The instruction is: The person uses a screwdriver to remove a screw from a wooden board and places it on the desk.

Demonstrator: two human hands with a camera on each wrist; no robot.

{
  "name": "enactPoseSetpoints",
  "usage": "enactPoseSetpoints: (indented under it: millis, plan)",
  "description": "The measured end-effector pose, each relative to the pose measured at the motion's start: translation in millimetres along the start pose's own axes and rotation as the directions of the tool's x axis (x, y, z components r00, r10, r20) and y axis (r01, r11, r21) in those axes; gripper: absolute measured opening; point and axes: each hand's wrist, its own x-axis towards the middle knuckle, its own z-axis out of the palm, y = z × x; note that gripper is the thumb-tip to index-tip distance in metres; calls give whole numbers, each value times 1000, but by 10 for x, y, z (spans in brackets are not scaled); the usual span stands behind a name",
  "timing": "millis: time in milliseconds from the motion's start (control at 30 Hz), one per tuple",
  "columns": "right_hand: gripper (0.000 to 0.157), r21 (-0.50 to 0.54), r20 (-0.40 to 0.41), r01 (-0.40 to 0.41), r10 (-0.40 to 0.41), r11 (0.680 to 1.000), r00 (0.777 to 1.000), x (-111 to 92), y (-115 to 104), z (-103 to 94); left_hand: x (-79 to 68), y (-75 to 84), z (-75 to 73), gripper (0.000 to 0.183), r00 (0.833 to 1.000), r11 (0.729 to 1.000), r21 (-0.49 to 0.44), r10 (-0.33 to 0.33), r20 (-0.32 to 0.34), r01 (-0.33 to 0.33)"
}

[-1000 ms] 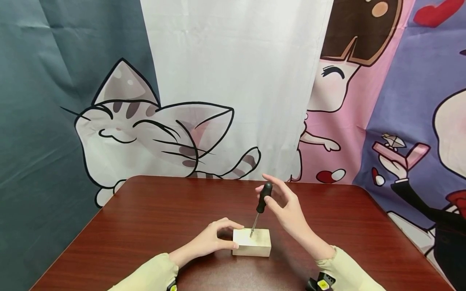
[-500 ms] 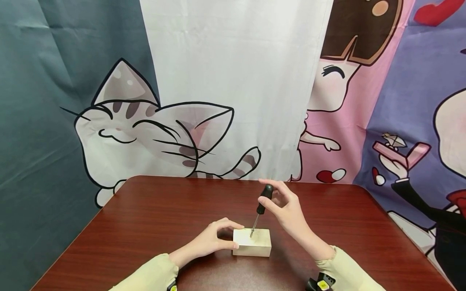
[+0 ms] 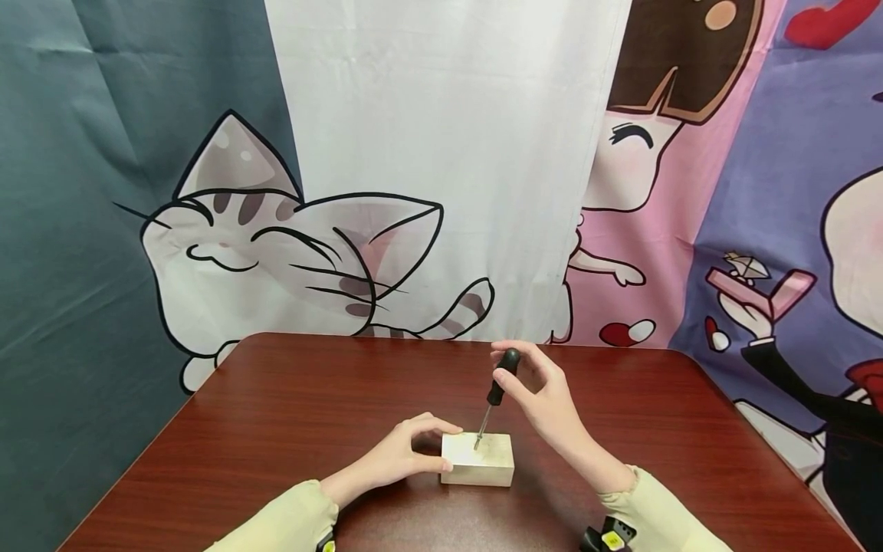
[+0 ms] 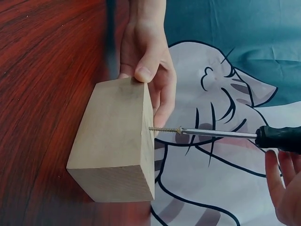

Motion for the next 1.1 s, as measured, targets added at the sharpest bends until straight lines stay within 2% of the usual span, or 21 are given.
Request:
enactPoseSetpoints:
  millis: [133,333,567,800,933,1100]
  plan:
    - [36,-32,-34,-41,40,999,999,-11,-5,-3,-1,0,1,49,1000,1000,-3,3,1,-3]
    - [38,-50,-6,-42,42,998,999,-2,-6,-29,-3,1,6,49,1000,1000,5,4,-2,-4]
    - [38,20,28,-4,3,1000,1000,13,18,-37,-2,-15,11,48,1000,1000,-1,22,-2,-22]
    - [37,-51,0,-61,61,997,998,3,16,-20,3,-21,15,48,1000,1000,-24,11,5,-11]
    - [38,-62,30,-62,64,996,997,12,-1,-33,1,-12,14,49,1000,999,-36,1,5,-1]
    - [44,-52,90,-15,20,999,996,27,-3,-69,3,-8,14,49,1000,1000,-29,6,2,-6]
